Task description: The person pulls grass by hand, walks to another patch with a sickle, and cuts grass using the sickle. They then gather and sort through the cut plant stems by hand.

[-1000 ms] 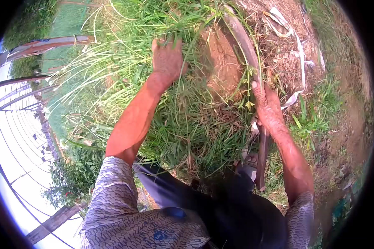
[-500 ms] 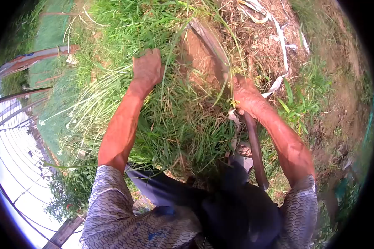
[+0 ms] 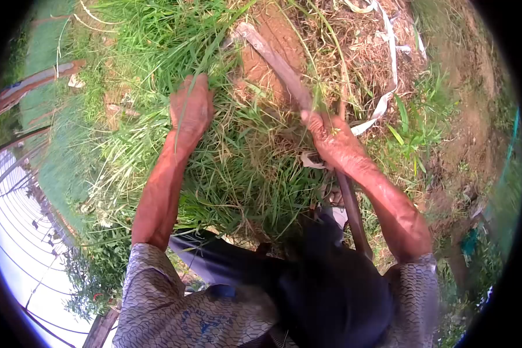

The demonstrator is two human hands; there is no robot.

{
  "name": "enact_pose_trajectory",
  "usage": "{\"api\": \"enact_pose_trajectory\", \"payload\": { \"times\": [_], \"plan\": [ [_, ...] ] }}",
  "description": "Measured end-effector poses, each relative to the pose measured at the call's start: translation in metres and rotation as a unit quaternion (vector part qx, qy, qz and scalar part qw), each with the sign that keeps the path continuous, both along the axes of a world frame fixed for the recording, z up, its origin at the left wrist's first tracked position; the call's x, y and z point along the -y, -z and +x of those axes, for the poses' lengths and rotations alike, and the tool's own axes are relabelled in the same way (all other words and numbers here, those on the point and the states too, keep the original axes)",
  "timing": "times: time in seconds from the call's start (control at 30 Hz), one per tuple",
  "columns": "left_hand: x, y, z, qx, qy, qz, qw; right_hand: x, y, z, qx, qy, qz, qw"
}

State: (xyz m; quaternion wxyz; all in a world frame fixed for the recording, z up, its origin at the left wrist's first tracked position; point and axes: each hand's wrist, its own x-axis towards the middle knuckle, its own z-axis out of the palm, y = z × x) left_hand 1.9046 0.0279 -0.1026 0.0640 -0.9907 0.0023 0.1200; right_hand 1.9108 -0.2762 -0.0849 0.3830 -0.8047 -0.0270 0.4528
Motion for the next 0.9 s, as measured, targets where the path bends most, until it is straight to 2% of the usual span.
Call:
{"api": "enact_pose_trajectory", "payload": {
  "times": [0.07, 0.17, 0.23, 0.27, 0.33, 0.4, 0.43, 0.5, 0.53, 0.6, 0.63, 0.67, 0.7, 0.73, 0.77, 0.83, 0.9],
  "plan": [
    [0.001, -0.002, -0.002, 0.009, -0.018, -0.008, 1.0, 0.001, 0.005, -0.003, 0.086, -0.071, 0.089, 0.99],
    [-0.004, -0.008, -0.017, -0.012, -0.012, -0.079, 0.997, 0.006, -0.022, -0.022, -0.007, 0.009, -0.04, 0.999],
    [0.02, -0.043, -0.037, -0.033, -0.001, -0.072, 0.997, 0.033, -0.025, -0.072, 0.049, 0.035, -0.053, 0.997],
    [0.021, -0.05, -0.056, -0.042, 0.007, -0.072, 0.996, 0.03, -0.027, -0.067, 0.048, 0.035, -0.05, 0.997],
    [0.01, -0.057, -0.093, -0.072, 0.004, -0.07, 0.995, 0.027, -0.044, -0.066, -0.13, 0.115, -0.031, 0.984],
    [-0.013, -0.045, -0.102, 0.001, -0.012, -0.069, 0.998, 0.017, -0.029, -0.047, -0.153, 0.131, -0.021, 0.979],
    [-0.011, -0.054, -0.089, 0.002, -0.009, -0.073, 0.997, 0.011, -0.026, -0.037, -0.185, 0.151, -0.02, 0.971],
    [-0.012, -0.069, -0.058, 0.062, 0.051, -0.052, 0.995, -0.017, -0.029, -0.012, -0.158, 0.166, -0.027, 0.973],
    [-0.014, -0.057, -0.047, 0.066, 0.045, -0.053, 0.995, -0.023, -0.023, -0.004, -0.145, 0.163, -0.009, 0.976],
    [-0.011, -0.037, -0.031, -0.016, -0.058, -0.13, 0.99, -0.025, -0.029, 0.0, -0.118, 0.084, -0.043, 0.988],
    [-0.009, -0.042, -0.028, -0.013, -0.059, -0.127, 0.99, -0.023, -0.041, 0.001, -0.094, 0.027, -0.059, 0.993],
    [-0.007, -0.048, -0.023, -0.159, -0.11, -0.153, 0.969, -0.002, -0.028, -0.016, -0.053, 0.005, -0.036, 0.998],
    [-0.005, -0.051, -0.019, -0.301, -0.158, -0.179, 0.923, 0.002, -0.035, -0.021, -0.032, -0.025, -0.053, 0.998],
    [-0.003, -0.045, -0.035, -0.217, -0.095, -0.171, 0.956, 0.005, -0.041, -0.027, -0.01, -0.053, -0.07, 0.996],
    [0.0, -0.041, -0.037, -0.22, -0.092, -0.171, 0.956, 0.003, -0.039, -0.029, -0.013, -0.05, -0.072, 0.996],
    [0.007, -0.046, -0.026, -0.289, -0.172, -0.142, 0.931, -0.018, -0.035, -0.015, -0.146, -0.096, -0.094, 0.98],
    [0.009, -0.05, -0.019, -0.333, -0.2, -0.146, 0.91, -0.011, -0.018, -0.025, -0.187, -0.074, -0.106, 0.974]
  ]
}}
